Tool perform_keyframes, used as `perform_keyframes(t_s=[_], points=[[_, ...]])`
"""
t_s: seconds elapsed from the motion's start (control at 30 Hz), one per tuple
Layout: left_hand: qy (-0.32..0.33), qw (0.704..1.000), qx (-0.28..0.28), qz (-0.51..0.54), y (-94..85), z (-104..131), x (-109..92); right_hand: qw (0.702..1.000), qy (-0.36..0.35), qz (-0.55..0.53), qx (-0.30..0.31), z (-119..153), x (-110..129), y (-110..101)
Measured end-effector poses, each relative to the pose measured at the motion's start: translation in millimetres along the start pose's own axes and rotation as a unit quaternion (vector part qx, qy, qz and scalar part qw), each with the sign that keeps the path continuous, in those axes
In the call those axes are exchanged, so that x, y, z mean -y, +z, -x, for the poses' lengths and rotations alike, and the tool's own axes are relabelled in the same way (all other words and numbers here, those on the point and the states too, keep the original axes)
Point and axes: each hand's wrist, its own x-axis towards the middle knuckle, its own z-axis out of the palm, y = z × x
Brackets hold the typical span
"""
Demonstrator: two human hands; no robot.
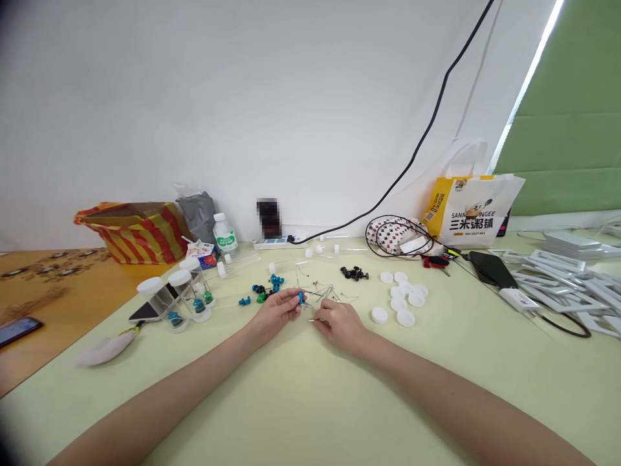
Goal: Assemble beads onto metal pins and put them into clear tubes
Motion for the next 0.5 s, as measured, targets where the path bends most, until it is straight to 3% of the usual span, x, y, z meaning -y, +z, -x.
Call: perform_keyframes(t_s=[0.5], points=[[-0.004,1.000,-0.027,-0.001,-3.6,-1.5,2.2,0.998,0.030,-0.050,0.005,-0.7,1.0,0.6]])
